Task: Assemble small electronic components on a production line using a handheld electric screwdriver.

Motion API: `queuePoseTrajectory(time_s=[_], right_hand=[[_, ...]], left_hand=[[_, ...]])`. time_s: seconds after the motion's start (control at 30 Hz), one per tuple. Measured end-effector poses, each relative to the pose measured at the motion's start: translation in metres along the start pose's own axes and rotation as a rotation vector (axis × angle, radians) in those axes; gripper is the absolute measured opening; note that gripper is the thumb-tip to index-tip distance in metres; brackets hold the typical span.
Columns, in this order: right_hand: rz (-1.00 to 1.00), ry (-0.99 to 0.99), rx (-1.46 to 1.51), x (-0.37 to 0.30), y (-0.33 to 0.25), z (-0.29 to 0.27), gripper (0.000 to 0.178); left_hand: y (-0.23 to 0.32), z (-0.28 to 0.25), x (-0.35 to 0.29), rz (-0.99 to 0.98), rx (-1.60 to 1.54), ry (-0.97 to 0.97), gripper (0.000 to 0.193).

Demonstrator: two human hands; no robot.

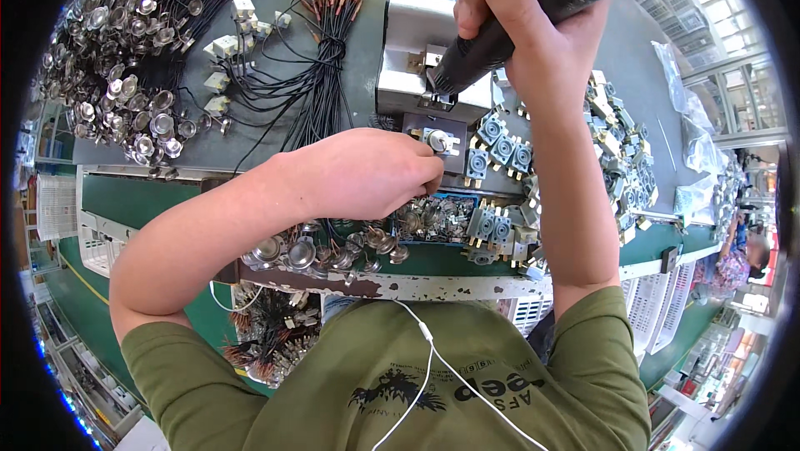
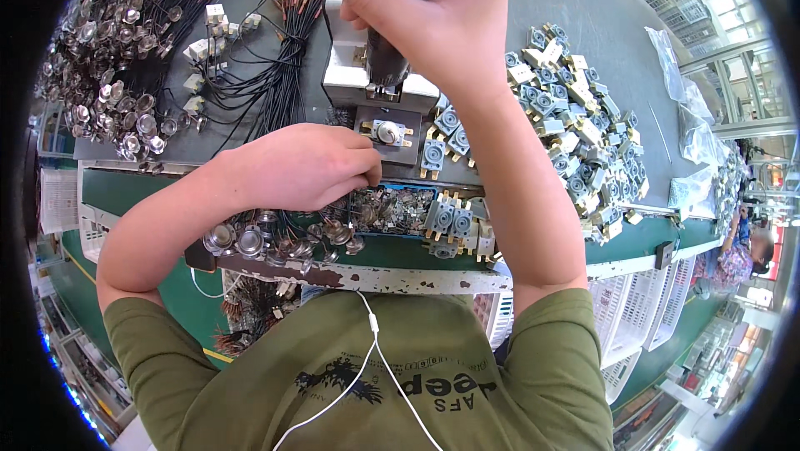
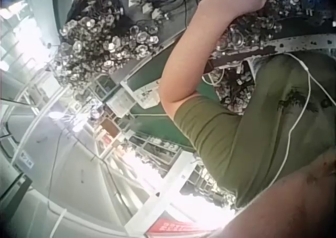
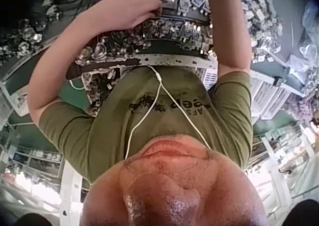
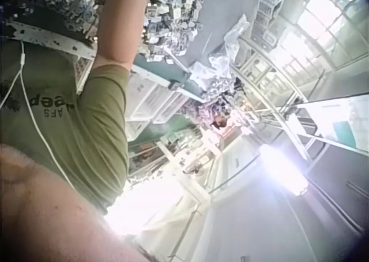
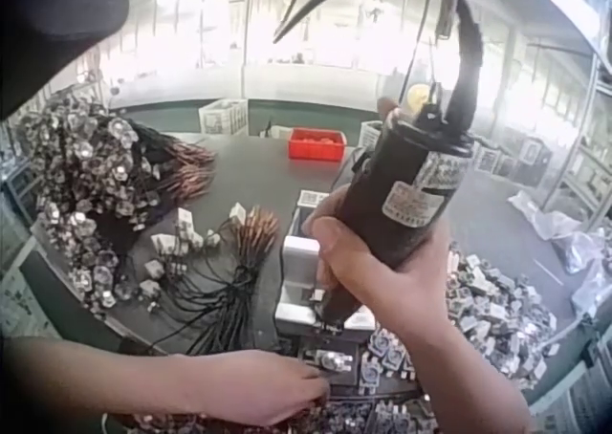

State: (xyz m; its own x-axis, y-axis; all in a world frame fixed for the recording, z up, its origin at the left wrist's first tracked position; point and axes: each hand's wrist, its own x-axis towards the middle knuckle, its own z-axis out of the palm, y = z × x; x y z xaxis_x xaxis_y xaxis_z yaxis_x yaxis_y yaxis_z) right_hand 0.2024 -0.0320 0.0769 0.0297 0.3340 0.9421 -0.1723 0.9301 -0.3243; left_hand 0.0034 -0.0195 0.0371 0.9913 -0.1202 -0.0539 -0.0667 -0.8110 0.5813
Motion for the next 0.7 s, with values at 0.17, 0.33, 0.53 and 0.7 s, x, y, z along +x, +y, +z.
queuePoseTrajectory(time_s=[0.17, 0.33, 0.53, 0.7], right_hand=[[0.558, 0.479, -0.434, 0.011, -0.033, 0.047, 0.051], [0.271, 0.556, -0.619, 0.001, -0.026, 0.06, 0.059], [0.249, 0.394, -0.439, 0.002, -0.028, 0.048, 0.065], [0.264, 0.385, -0.677, -0.004, -0.038, 0.058, 0.066]], left_hand=[[-0.008, 0.001, -0.009, -0.023, -0.014, 0.036, 0.012], [-0.011, -0.011, -0.011, -0.079, 0.06, 0.281, 0.012], [-0.022, -0.004, -0.003, -0.162, 0.074, 0.373, 0.01], [-0.024, 0.013, 0.006, -0.167, 0.194, 0.327, 0.011]])
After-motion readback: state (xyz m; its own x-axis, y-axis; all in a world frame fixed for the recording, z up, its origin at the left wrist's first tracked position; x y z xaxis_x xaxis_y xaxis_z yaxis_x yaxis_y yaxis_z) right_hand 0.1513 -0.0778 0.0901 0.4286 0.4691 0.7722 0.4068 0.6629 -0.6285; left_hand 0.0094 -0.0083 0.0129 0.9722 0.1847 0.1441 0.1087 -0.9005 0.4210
